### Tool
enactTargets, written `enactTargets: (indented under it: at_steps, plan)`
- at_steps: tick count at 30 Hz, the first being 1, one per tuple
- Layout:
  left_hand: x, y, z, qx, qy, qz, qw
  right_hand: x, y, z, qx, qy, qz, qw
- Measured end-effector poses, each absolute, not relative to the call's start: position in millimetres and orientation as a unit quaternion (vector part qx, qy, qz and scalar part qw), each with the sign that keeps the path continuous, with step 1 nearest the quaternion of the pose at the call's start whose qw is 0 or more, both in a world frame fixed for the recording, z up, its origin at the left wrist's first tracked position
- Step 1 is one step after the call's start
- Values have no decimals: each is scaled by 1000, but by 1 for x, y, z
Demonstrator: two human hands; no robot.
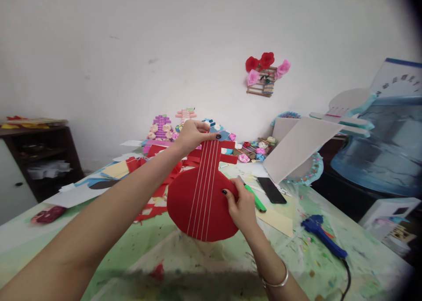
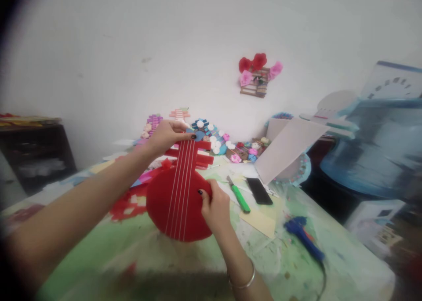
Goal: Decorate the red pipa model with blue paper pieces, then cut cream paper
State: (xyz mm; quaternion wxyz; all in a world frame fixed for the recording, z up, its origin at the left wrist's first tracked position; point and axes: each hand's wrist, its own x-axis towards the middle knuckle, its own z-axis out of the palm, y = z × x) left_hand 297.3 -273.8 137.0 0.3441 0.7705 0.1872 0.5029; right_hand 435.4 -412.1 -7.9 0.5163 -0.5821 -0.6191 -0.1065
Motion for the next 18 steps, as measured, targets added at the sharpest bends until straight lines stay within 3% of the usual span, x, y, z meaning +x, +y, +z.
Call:
enactTargets:
  at_steps: [5,10,18]
  plan:
    - [302,-256,138,797,248,499,232,452,-392,-11,-586,-597,-25,547]
    - [294,-217,116,753,261,593,114,488,-342,-23,-558,-540,71,626]
    - [255,-185,9,655,406,603,205,514,-291,-22,-518,-536,91,660]
